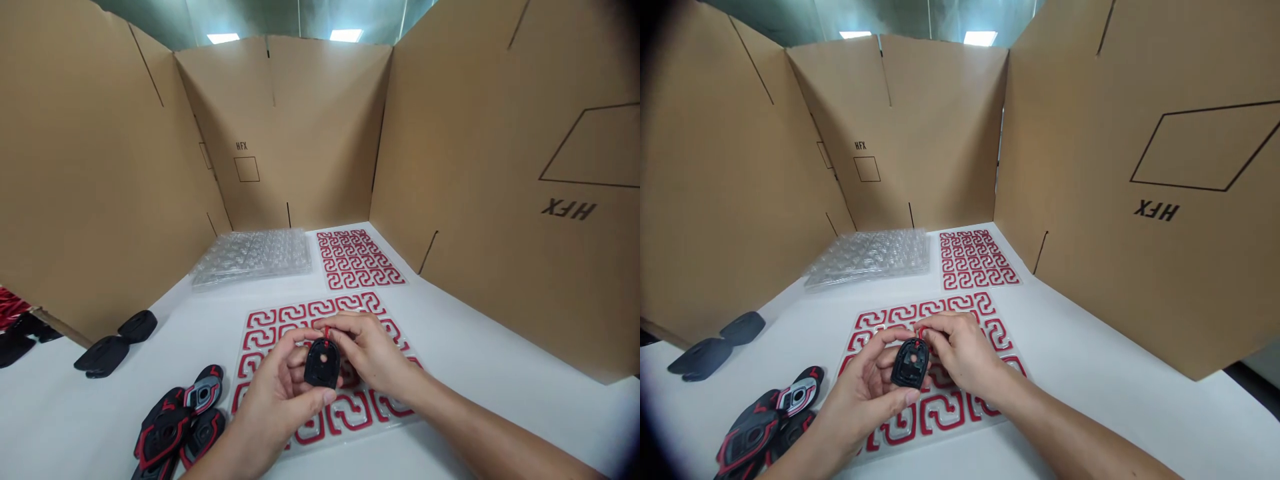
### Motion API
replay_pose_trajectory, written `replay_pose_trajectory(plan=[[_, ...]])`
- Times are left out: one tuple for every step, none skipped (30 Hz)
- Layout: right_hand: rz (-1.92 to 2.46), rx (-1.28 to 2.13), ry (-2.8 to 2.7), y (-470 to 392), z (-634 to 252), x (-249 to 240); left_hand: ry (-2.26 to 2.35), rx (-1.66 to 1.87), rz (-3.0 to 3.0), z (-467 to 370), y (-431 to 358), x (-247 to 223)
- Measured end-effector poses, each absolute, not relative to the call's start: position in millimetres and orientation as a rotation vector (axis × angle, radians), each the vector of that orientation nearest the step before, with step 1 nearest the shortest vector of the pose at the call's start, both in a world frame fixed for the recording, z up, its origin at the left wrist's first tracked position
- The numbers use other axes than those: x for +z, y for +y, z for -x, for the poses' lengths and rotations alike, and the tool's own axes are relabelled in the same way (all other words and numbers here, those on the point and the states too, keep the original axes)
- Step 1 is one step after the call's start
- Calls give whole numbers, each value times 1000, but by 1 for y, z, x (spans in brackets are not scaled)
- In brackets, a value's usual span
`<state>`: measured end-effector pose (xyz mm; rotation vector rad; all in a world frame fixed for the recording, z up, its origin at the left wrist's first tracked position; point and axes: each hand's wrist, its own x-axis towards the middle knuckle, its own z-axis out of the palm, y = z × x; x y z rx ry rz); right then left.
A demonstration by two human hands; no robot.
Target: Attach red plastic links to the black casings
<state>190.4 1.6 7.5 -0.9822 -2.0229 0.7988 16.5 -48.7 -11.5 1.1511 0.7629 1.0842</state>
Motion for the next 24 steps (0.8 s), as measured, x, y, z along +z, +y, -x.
replay_pose_trajectory(plan=[[975, 846, -2012, 2, -190, 8, 769, 1092, -1149, -17, -49, -11], [967, 909, -1998, 2, -190, 7, 776, 1096, -1149, -18, -50, -11], [957, 994, -1978, 2, -190, 7, 784, 1103, -1152, -20, -50, -11], [944, 1106, -1950, 3, -190, 7, 797, 1116, -1153, -21, -51, -10], [931, 1236, -1909, 4, -190, 7, 809, 1130, -1156, -22, -51, -9], [919, 1369, -1856, 5, -189, 6, 820, 1143, -1158, -22, -52, -9], [913, 1488, -1797, 7, -189, 6, 829, 1155, -1158, -23, -53, -8], [913, 1577, -1735, 8, -189, 5, 835, 1163, -1158, -23, -53, -7], [919, 1632, -1679, 9, -189, 4, 839, 1162, -1158, -24, -53, -7], [920, 1667, -1633, 10, -190, 3, 842, 1149, -1160, -23, -54, -6], [913, 1693, -1594, 11, -190, 3, 849, 1138, -1163, -23, -53, -6], [898, 1723, -1555, 11, -191, 2, 865, 1133, -1168, -22, -53, -5], [876, 1758, -1513, 12, -191, 1, 893, 1135, -1180, -22, -53, -5], [850, 1796, -1473, 12, -192, 0, 937, 1145, -1199, -21, -52, -4], [825, 1829, -1444, 12, -193, 0, 997, 1165, -1226, -20, -52, -4], [805, 1850, -1432, 13, -193, -1, 1064, 1192, -1263, -20, -52, -4], [790, 1860, -1436, 13, -193, -1, 1129, 1218, -1305, -19, -52, -4], [778, 1865, -1454, 13, -193, -2, 1184, 1235, -1349, -19, -52, -4], [768, 1867, -1478, 12, -193, -2, 1227, 1248, -1392, -18, -52, -4], [761, 1867, -1502, 12, -192, -2, 1258, 1253, -1432, -18, -52, -5], [754, 1868, -1522, 12, -191, -1, 1280, 1251, -1467, -18, -53, -5], [744, 1870, -1542, 12, -191, -1, 1298, 1247, -1493, -18, -53, -6], [732, 1872, -1562, 11, -191, -1, 1313, 1246, -1511, -18, -53, -6], [722, 1870, -1584, 11, -191, 0, 1325, 1245, -1522, -18, -53, -6]])
